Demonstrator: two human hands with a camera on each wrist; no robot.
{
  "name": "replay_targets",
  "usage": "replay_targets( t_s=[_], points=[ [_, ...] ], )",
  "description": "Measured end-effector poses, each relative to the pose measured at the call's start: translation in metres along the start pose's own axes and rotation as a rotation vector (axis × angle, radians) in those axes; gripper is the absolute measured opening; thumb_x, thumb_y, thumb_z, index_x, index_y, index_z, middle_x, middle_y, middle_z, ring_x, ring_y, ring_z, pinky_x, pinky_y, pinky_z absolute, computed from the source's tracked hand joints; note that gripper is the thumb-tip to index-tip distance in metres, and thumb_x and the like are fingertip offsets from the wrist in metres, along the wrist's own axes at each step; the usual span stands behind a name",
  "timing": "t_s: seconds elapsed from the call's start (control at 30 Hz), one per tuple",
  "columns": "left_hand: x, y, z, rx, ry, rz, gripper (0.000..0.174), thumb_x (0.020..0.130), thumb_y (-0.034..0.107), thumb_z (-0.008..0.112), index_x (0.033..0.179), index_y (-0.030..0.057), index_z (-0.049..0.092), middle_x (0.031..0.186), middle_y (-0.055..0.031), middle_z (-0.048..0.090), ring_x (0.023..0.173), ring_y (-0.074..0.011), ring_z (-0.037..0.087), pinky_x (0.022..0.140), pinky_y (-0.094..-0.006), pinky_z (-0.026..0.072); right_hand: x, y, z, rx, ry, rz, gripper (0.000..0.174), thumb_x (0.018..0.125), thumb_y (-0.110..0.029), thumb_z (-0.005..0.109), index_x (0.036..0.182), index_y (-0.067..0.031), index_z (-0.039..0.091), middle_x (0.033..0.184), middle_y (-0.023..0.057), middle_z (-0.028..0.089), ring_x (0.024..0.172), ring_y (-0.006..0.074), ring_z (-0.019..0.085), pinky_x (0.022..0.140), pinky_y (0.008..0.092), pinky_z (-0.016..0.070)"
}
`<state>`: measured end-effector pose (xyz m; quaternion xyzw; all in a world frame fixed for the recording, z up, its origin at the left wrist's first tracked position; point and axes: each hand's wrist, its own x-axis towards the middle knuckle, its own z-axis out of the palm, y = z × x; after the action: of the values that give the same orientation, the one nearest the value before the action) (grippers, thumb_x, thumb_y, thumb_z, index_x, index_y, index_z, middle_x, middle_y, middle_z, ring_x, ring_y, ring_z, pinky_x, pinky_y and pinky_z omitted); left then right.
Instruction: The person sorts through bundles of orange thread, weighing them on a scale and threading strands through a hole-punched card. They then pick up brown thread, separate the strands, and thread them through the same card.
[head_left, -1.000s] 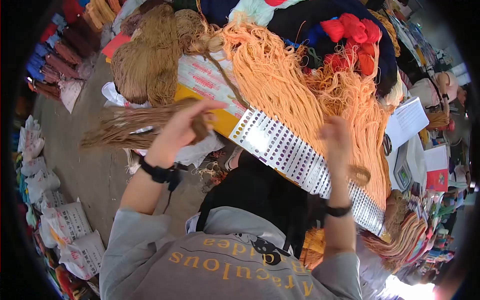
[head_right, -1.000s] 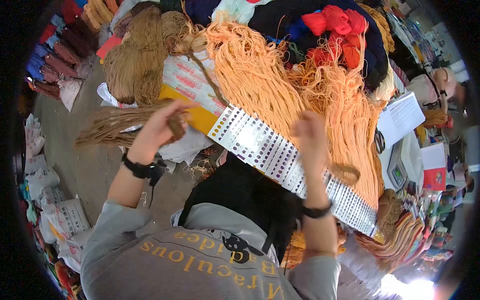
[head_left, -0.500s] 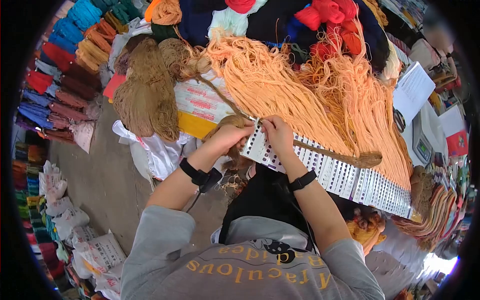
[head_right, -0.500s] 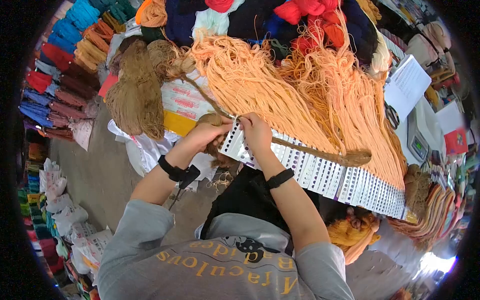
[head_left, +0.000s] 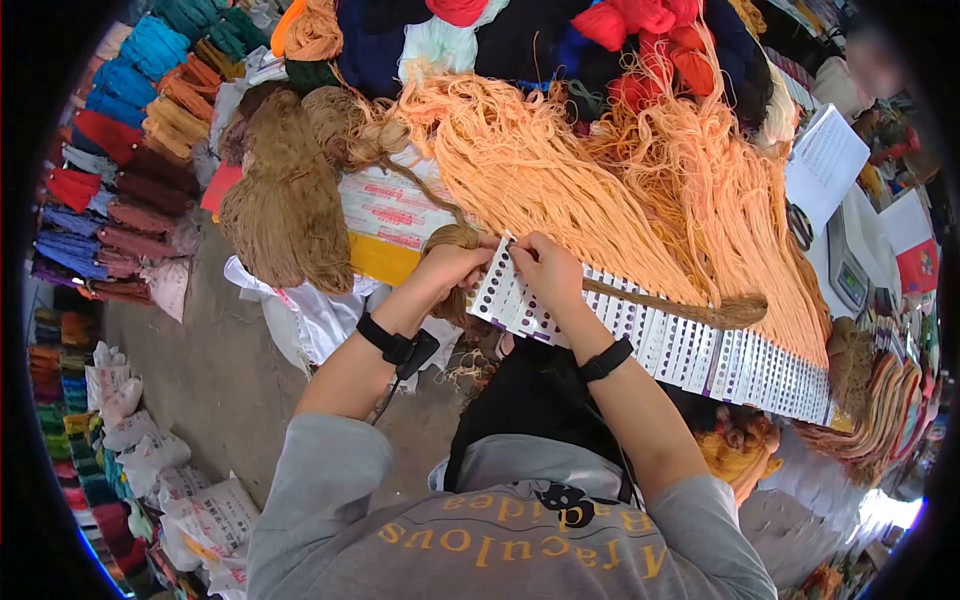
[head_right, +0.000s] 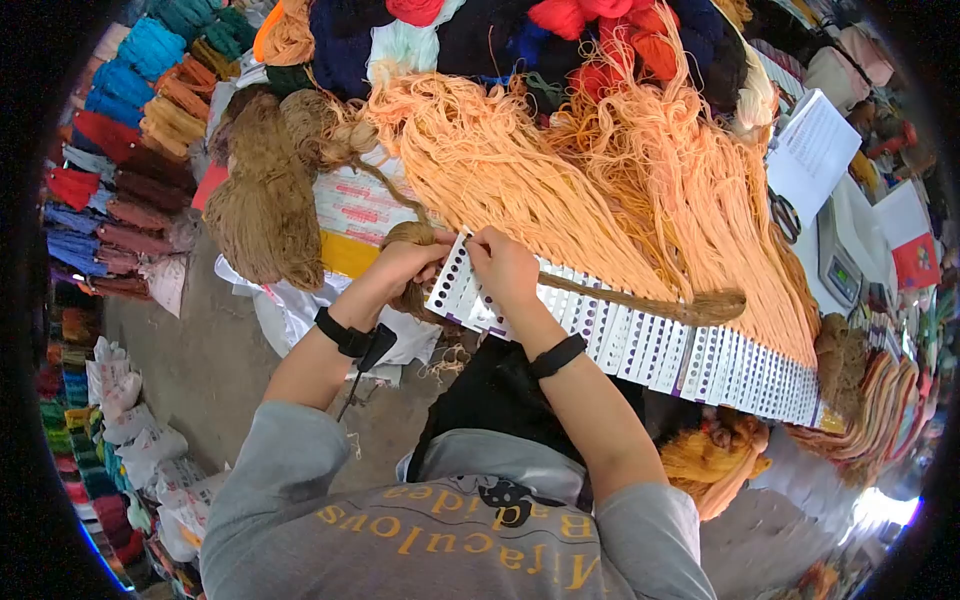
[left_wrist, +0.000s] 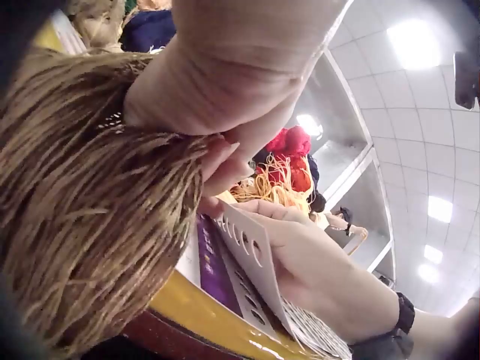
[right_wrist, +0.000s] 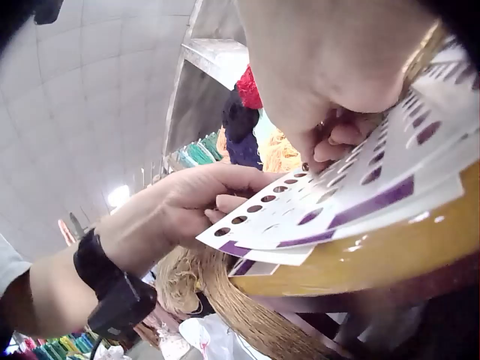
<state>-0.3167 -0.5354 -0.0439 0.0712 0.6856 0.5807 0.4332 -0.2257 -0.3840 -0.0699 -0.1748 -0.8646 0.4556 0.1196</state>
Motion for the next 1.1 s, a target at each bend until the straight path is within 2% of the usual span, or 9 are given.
replay_targets(
  t_s=[0.07, 0.17, 0.57, 0.7, 0.83, 0.9, 0.97, 1.03, 1.1],
  points=[
    [0.009, -0.001, -0.001, -0.016, -0.045, -0.006, 0.021, 0.090, 0.014, 0.053, 0.103, 0.0004, 0.061, 0.066, 0.0021, 0.057, 0.047, -0.0042, 0.043, 0.041, -0.0196, 0.0315, 0.002, -0.001, -0.003, 0.027, -0.033, 0.033, 0.017, 0.082, -0.025, 0.062, 0.081, -0.0084, 0.064, 0.067, 0.0025, 0.064, 0.061, 0.0148, 0.061, 0.058, 0.0286, 0.0461],
    [0.020, -0.008, -0.001, 0.021, -0.025, -0.014, 0.017, 0.090, 0.014, 0.053, 0.098, 0.0012, 0.062, 0.066, 0.0023, 0.057, 0.047, -0.0041, 0.043, 0.042, -0.0195, 0.0316, 0.014, -0.001, -0.007, 0.067, -0.202, 0.181, 0.024, 0.077, -0.034, 0.064, 0.088, -0.0128, 0.062, 0.076, 0.0061, 0.066, 0.072, 0.0252, 0.063, 0.064, 0.0352, 0.0481],
    [0.007, -0.005, -0.014, -0.118, 0.109, 0.089, 0.019, 0.090, 0.019, 0.056, 0.086, 0.0018, 0.060, 0.079, -0.0090, 0.067, 0.044, -0.0056, 0.044, 0.039, -0.0194, 0.0322, 0.011, -0.002, -0.003, -0.034, -0.139, 0.120, 0.023, 0.078, -0.031, 0.062, 0.091, -0.0132, 0.059, 0.075, 0.0053, 0.064, 0.072, 0.0248, 0.063, 0.064, 0.0366, 0.0476],
    [-0.011, 0.029, -0.019, -0.275, 0.110, -0.020, 0.014, 0.088, 0.016, 0.058, 0.080, 0.0043, 0.061, 0.053, 0.0042, 0.045, 0.040, -0.0032, 0.034, 0.036, -0.0185, 0.0224, 0.008, -0.005, -0.004, -0.085, -0.119, 0.067, 0.019, 0.079, -0.030, 0.061, 0.086, -0.0126, 0.062, 0.071, 0.0057, 0.064, 0.068, 0.0240, 0.062, 0.062, 0.0357, 0.0476],
    [-0.032, 0.058, -0.100, -0.767, -0.293, 0.177, 0.024, 0.093, 0.013, 0.048, 0.110, -0.0031, 0.054, 0.057, 0.0071, 0.034, 0.043, 0.0028, 0.027, 0.036, -0.0129, 0.0208, 0.006, -0.004, -0.003, -0.069, -0.082, 0.036, 0.017, 0.080, -0.028, 0.060, 0.084, -0.0114, 0.064, 0.070, 0.0058, 0.064, 0.065, 0.0227, 0.062, 0.061, 0.0344, 0.0475],
    [-0.033, 0.069, -0.088, -0.733, -0.085, 0.218, 0.026, 0.090, 0.010, 0.050, 0.114, -0.0016, 0.052, 0.057, 0.0058, 0.040, 0.042, 0.0015, 0.028, 0.036, -0.0136, 0.0215, 0.007, -0.002, -0.001, 0.066, -0.111, 0.076, 0.017, 0.080, -0.027, 0.060, 0.085, -0.0103, 0.064, 0.070, 0.0063, 0.064, 0.064, 0.0217, 0.061, 0.060, 0.0341, 0.0473],
    [-0.015, 0.058, -0.060, -0.450, -0.270, 0.088, 0.026, 0.087, 0.007, 0.052, 0.113, 0.0011, 0.054, 0.056, 0.0038, 0.045, 0.040, -0.0004, 0.030, 0.036, -0.0151, 0.0223, 0.013, 0.017, 0.004, 0.296, -0.173, 0.150, 0.019, 0.081, -0.026, 0.061, 0.087, -0.0089, 0.064, 0.068, 0.0055, 0.063, 0.063, 0.0182, 0.061, 0.060, 0.0316, 0.0470],
    [0.015, 0.021, -0.038, 0.128, -0.216, -0.139, 0.011, 0.086, 0.010, 0.055, 0.095, 0.0046, 0.058, 0.056, 0.0022, 0.051, 0.039, -0.0032, 0.033, 0.036, -0.0193, 0.0251, 0.017, 0.028, 0.008, 0.473, -0.205, 0.121, 0.019, 0.081, -0.024, 0.061, 0.089, -0.0072, 0.065, 0.069, 0.0053, 0.063, 0.062, 0.0150, 0.059, 0.060, 0.0294, 0.0464],
    [-0.005, 0.030, 0.005, 0.229, -0.200, -0.017, 0.012, 0.088, 0.017, 0.057, 0.084, 0.0051, 0.056, 0.058, 0.0009, 0.053, 0.039, -0.0042, 0.034, 0.037, -0.0197, 0.0235, 0.015, 0.024, 0.004, 0.425, -0.208, 0.107, 0.018, 0.082, -0.024, 0.060, 0.088, -0.0072, 0.065, 0.070, 0.0058, 0.063, 0.063, 0.0157, 0.059, 0.061, 0.0298, 0.0465]
  ],
)
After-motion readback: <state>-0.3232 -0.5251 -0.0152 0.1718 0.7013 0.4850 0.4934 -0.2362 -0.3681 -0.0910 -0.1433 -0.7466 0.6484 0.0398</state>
